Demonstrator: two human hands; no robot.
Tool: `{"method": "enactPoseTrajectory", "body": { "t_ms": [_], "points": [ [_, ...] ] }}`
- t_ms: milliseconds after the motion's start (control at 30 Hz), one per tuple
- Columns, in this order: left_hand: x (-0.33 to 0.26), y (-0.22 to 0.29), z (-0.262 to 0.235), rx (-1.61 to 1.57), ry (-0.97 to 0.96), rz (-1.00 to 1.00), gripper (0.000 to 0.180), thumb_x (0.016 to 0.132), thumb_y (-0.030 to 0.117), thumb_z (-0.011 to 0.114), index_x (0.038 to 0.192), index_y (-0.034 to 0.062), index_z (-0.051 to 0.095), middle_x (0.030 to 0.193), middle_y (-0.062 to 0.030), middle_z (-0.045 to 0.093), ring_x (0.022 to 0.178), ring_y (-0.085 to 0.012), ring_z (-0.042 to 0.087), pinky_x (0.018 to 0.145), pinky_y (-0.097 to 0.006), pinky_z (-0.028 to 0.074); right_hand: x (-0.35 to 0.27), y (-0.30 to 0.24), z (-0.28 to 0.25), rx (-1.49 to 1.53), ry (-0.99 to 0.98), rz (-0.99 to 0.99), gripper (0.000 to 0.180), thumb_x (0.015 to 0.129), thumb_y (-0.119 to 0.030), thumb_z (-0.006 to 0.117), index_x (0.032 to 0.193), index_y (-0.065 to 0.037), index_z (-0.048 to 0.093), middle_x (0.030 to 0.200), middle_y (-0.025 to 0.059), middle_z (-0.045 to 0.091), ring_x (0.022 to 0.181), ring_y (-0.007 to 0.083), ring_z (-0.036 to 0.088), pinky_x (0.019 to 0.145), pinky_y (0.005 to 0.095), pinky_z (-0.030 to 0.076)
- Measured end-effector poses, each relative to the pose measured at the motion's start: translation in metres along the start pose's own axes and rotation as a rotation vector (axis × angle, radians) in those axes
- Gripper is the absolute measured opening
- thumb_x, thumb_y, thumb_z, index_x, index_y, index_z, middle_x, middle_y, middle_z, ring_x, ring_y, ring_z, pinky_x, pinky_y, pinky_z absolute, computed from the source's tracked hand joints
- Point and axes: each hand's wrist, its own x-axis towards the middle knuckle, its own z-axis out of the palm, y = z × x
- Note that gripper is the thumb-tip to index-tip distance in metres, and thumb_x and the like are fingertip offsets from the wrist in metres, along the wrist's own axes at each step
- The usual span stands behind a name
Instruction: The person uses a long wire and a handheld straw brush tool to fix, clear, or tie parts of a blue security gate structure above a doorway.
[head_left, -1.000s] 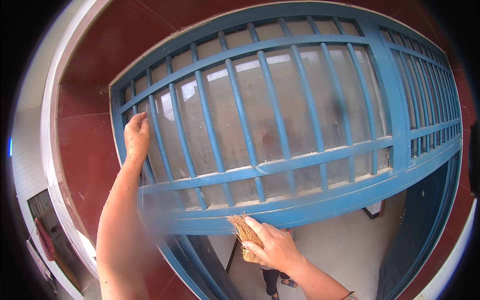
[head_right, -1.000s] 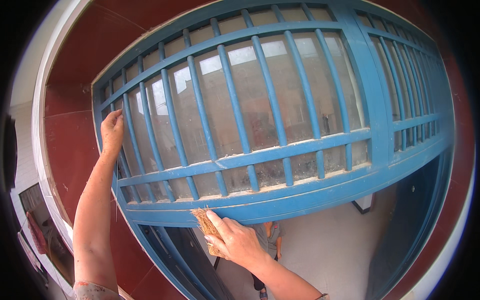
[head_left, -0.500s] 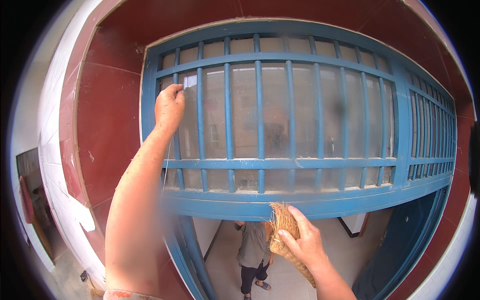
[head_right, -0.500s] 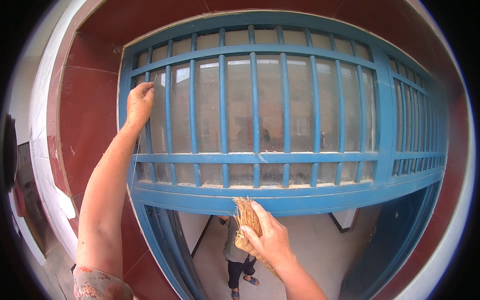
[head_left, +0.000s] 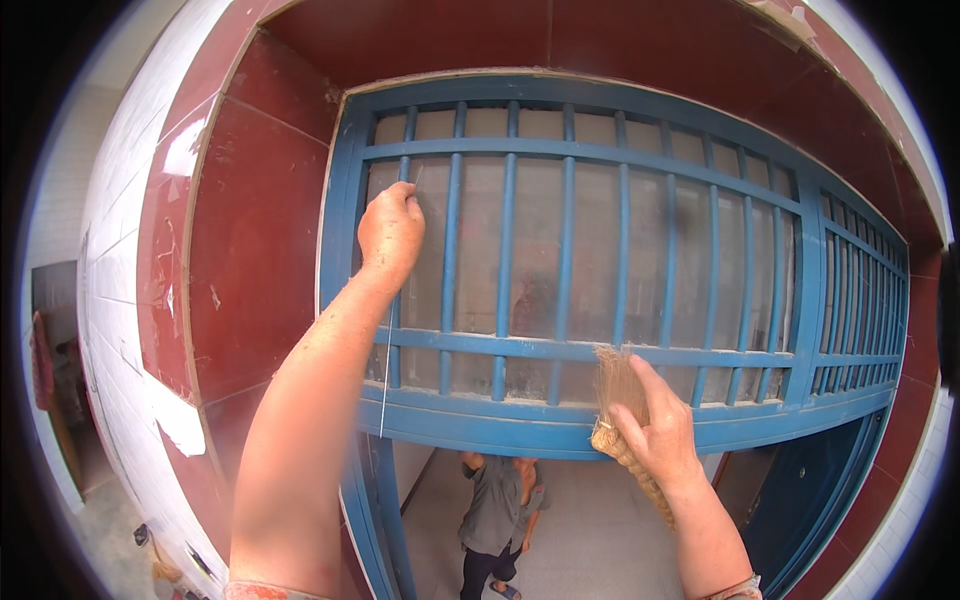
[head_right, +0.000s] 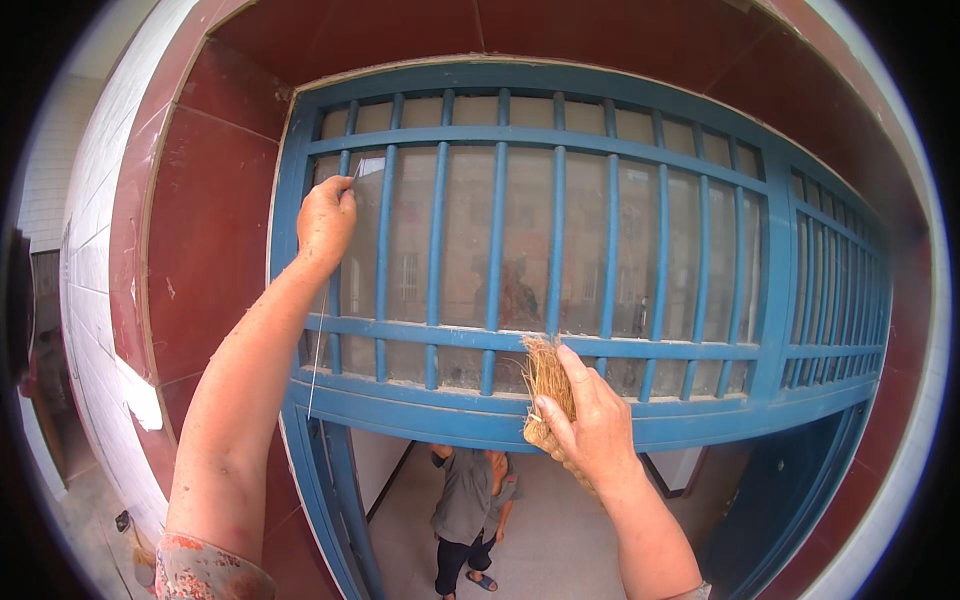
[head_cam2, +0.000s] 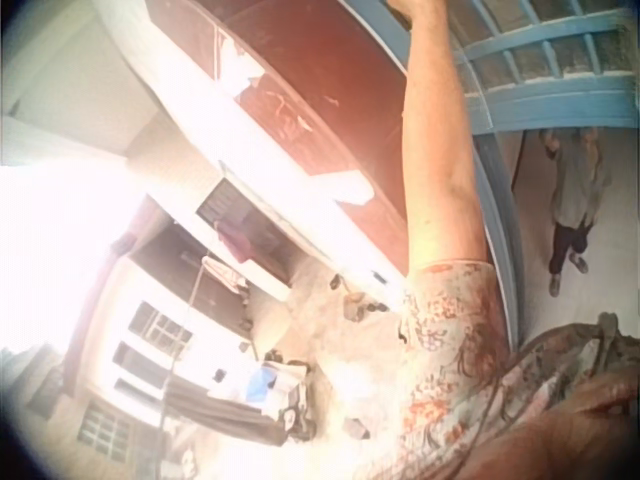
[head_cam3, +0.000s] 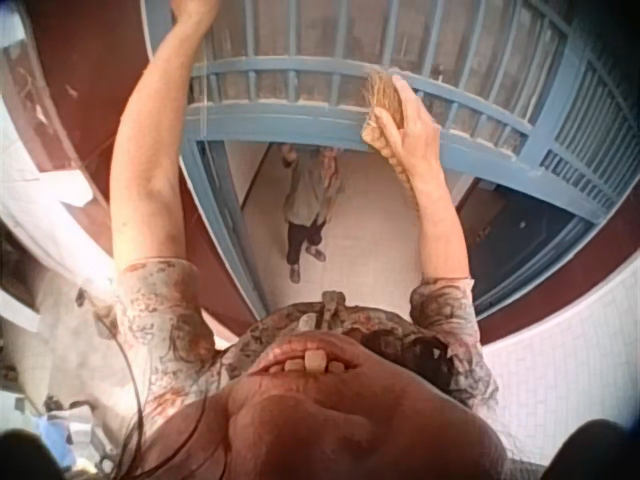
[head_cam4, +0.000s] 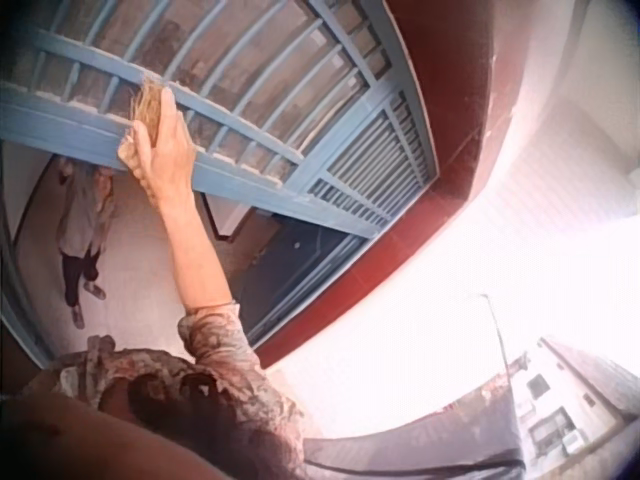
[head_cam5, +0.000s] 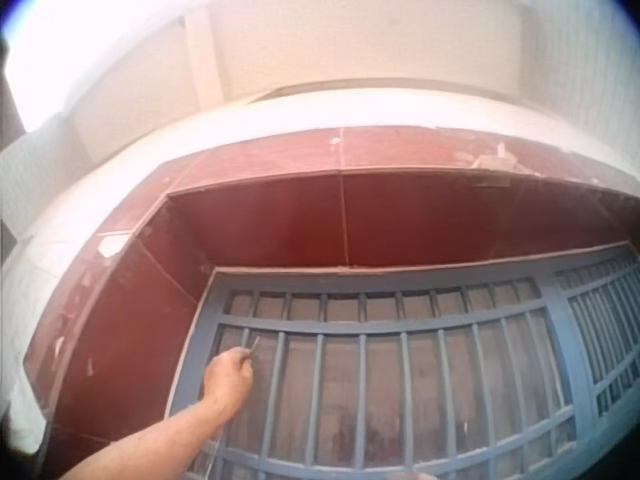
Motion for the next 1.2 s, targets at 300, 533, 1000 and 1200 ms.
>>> {"method": "enactPoseTrajectory", "body": {
  "t_ms": [300, 533, 1000, 1200],
  "points": [
    [0.010, 0.012, 0.006, 0.050, -0.056, -0.007, 0.028, 0.085, 0.018, 0.053, 0.111, 0.0135, 0.063, 0.105, -0.0132, 0.064, 0.099, -0.0311, 0.059, 0.086, -0.036, 0.046, 0.014, 0.019, 0.017, 0.122, -0.082, 0.115, 0.056, 0.080, -0.022, 0.066, 0.127, -0.004, 0.041, 0.111, 0.0198, 0.059, 0.097, 0.0348, 0.060, 0.080, 0.0386, 0.050],
    [0.010, 0.023, 0.003, 0.001, -0.225, 0.036, 0.032, 0.086, 0.016, 0.051, 0.117, 0.0195, 0.060, 0.111, -0.0099, 0.062, 0.104, -0.0276, 0.058, 0.089, -0.035, 0.044, 0.008, 0.025, 0.023, 0.179, -0.034, 0.142, 0.057, 0.080, -0.024, 0.065, 0.128, -0.006, 0.040, 0.112, 0.0205, 0.058, 0.099, 0.0353, 0.059, 0.082, 0.0393, 0.049],
    [0.017, 0.025, -0.009, 0.103, -0.235, 0.074, 0.029, 0.087, 0.010, 0.050, 0.112, 0.0183, 0.063, 0.110, -0.0108, 0.063, 0.102, -0.0263, 0.059, 0.088, -0.033, 0.044, 0.007, 0.024, 0.023, 0.234, -0.034, 0.184, 0.057, 0.080, -0.023, 0.066, 0.128, -0.006, 0.041, 0.111, 0.0200, 0.059, 0.098, 0.0334, 0.060, 0.081, 0.0377, 0.050],
    [0.018, 0.015, 0.005, 0.043, -0.174, 0.208, 0.029, 0.085, 0.006, 0.050, 0.110, 0.0098, 0.063, 0.105, -0.0156, 0.063, 0.099, -0.0293, 0.060, 0.086, -0.033, 0.045, 0.006, 0.023, 0.024, 0.226, 0.007, 0.166, 0.056, 0.080, -0.022, 0.066, 0.127, -0.005, 0.042, 0.111, 0.0202, 0.059, 0.098, 0.0335, 0.060, 0.082, 0.0380, 0.049]
  ]
}}
